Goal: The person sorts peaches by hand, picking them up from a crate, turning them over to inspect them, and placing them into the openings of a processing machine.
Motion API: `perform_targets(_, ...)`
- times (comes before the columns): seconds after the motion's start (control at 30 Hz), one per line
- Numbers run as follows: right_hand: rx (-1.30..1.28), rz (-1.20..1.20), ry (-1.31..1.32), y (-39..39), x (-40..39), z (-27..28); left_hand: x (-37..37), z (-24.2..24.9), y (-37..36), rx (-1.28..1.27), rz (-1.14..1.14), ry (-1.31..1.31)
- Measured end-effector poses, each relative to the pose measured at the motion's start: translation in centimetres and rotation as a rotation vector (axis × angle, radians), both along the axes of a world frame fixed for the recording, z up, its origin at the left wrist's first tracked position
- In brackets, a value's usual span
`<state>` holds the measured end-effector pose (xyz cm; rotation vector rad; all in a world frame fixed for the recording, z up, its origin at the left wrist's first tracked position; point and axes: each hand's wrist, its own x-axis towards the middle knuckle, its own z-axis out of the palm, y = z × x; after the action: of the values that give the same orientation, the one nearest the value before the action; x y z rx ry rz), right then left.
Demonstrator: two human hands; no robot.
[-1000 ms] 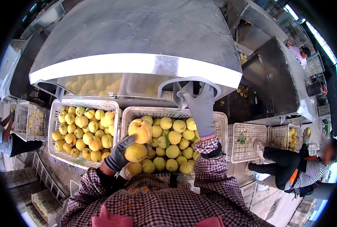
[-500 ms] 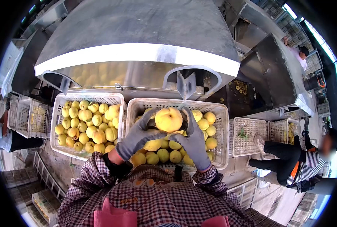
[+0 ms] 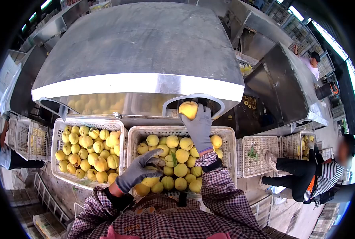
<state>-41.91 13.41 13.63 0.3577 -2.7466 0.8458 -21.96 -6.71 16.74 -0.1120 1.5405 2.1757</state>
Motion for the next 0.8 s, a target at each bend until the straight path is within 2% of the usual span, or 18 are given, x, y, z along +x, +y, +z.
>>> perform_targets(0.1, -0.057, -0.005, 0.137, -1.1, -3.4, -1.1, 0.1, 0.2, -0.9, 0.031, 0.04, -0.086)
perform_targets(0.17, -0.024, -0.007, 0.199, -1.3, -3.7, 0.9, 0.7, -0.6, -1.2, 0.117, 0.11, -0.175)
perform_targets(0.23, -0.098, -0.042, -0.303, -0.2, -3.3, 4.6, 0.1, -3.1, -2.3, -0.723, -0.037, 0.888)
perform_targets(0.27, -0.22, 0.028, -0.175, 0.7, -1.8, 4.9, 0.5, -2.9, -1.5, -0.309, 0.073, 0.412)
perform_targets(0.3, -0.268, 0.01, -0.078, 0.7, 0.6, 4.8, 0.3, -2.6, -1.1, -0.22, 0.185, 0.226)
perform_targets(0.33, -0.335, 0.15, -0.119, 0.5, 3.6, 5.4, -0.1, -1.4, -0.3, -0.014, 0.24, 0.232)
perform_targets(0.37, -0.406, 0.286, -0.156, 0.4, 6.6, 5.6, -0.5, -1.4, -0.2, -0.072, 0.219, 0.363)
perform_targets(0.43, -0.376, 0.57, -0.577, 0.0, 11.6, 4.9, -1.9, 0.2, -0.1, 0.584, 0.371, -0.254)
perform_targets(0.47, -0.323, 0.493, -0.473, -0.9, 13.9, 3.9, -2.0, 0.7, 0.1, 0.587, 0.368, -0.255)
perform_targets(0.53, -0.354, 0.455, -0.417, -0.4, 14.1, 2.9, -2.0, 1.2, 0.6, 0.353, 0.268, -0.224)
perform_targets(0.63, -0.437, 0.439, -0.27, 0.3, 14.1, 2.8, -1.7, 0.3, 0.5, 0.476, 0.233, -0.181)
perform_targets(0.7, -0.868, 0.262, -0.731, 0.8, 14.6, 4.6, -1.4, 0.6, 0.8, 0.459, 0.27, -0.138)
perform_targets(0.77, -0.817, 0.218, -0.7, 0.8, 15.5, 4.2, -1.2, 0.6, 1.4, 0.447, 0.311, -0.095)
perform_targets(0.8, -0.638, 0.252, -0.547, 0.4, 16.0, 4.1, -1.2, 0.4, 1.8, 0.386, 0.33, -0.034)
